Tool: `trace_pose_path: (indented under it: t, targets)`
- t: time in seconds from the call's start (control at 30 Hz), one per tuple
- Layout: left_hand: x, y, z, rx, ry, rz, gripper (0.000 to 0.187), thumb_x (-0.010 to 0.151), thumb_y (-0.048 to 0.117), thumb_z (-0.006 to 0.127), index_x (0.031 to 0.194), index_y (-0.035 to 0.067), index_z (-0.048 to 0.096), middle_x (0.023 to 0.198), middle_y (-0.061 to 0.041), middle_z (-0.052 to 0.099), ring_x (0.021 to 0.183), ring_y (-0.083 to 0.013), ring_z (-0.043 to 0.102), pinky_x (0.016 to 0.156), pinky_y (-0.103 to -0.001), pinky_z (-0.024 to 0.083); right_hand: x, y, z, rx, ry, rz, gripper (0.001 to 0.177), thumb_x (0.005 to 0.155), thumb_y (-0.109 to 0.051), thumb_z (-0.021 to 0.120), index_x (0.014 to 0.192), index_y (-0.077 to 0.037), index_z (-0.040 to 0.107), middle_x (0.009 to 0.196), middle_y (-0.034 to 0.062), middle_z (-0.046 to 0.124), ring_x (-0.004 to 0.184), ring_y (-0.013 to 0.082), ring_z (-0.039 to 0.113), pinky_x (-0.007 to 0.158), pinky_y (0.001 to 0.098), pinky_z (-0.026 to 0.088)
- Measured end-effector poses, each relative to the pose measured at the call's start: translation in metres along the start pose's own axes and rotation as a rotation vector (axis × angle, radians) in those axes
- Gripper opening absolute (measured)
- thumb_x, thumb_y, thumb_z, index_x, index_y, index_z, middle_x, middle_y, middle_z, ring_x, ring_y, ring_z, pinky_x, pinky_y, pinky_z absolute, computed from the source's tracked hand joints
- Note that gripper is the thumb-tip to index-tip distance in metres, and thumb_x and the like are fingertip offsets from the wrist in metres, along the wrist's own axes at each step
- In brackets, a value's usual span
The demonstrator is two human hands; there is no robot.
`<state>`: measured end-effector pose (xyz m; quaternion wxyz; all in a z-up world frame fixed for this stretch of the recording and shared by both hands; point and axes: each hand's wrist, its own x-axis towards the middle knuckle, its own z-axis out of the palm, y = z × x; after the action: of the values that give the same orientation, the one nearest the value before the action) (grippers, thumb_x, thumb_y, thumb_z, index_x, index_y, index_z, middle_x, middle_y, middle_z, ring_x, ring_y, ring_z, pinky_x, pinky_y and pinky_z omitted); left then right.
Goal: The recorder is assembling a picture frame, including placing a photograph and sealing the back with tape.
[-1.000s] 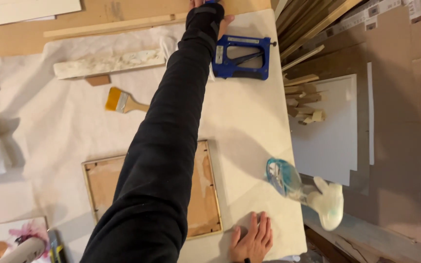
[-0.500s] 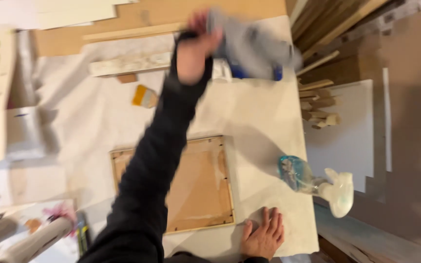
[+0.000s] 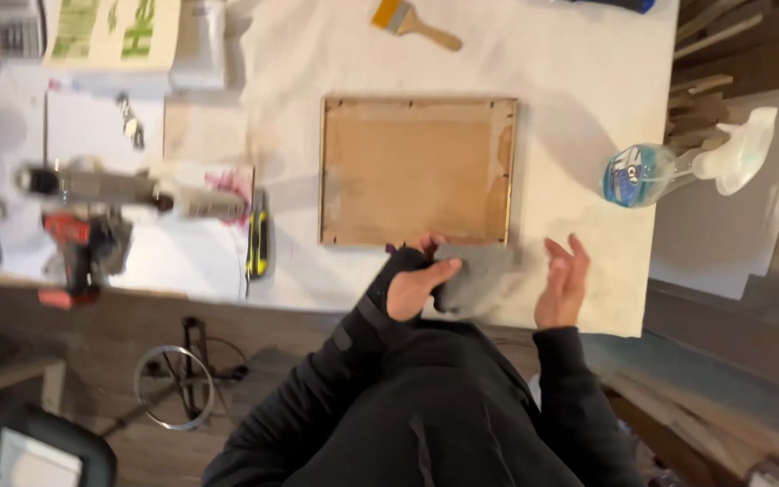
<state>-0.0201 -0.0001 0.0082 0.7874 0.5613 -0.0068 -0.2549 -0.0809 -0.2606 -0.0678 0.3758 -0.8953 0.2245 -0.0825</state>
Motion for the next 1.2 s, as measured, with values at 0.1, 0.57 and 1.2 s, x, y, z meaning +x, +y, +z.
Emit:
trace_pose_path:
  t: [0.1,0.57,1.2]
  targets:
    - [-0.022,0.008,0.001,-0.172,0.126,0.041,0.017,0.101,0.009,0.068,0.111,0.005,0.055,0.100,0.004,0.054,0.094,-0.0081,0.049,0.082,-0.027,0.042,-0.012,-0.072,-0.046,0.410,-0.184,-0.197,0.064,0.101,-0.024,0.062,0.157,-0.008,0.036,0.154,0.0232,0.052,0.143,0.0423,0.051,0.117,0.0461,0.042]
    - [-0.118,0.039,-0.012,-0.072,-0.005,0.154,0.020,0.116,0.019,0.057,0.122,0.001,0.058,0.116,-0.003,0.060,0.109,-0.0132,0.053,0.101,-0.032,0.044,-0.086,-0.157,-0.097,0.284,-0.278,-0.968,0.032,0.085,-0.003,0.069,0.116,-0.013,0.069,0.131,0.0173,0.066,0.119,0.0321,0.065,0.097,0.0439,0.056]
    - [-0.121,-0.017,-0.045,0.209,-0.086,0.133,0.086,0.086,0.006,0.075,0.157,0.005,0.026,0.107,-0.010,0.064,0.094,-0.0129,0.062,0.082,-0.030,0.053,-0.104,-0.237,-0.033,0.174,-0.353,-0.285,0.053,0.090,-0.009,0.076,0.134,0.001,0.048,0.107,0.0198,0.072,0.098,0.0266,0.073,0.080,0.0362,0.057]
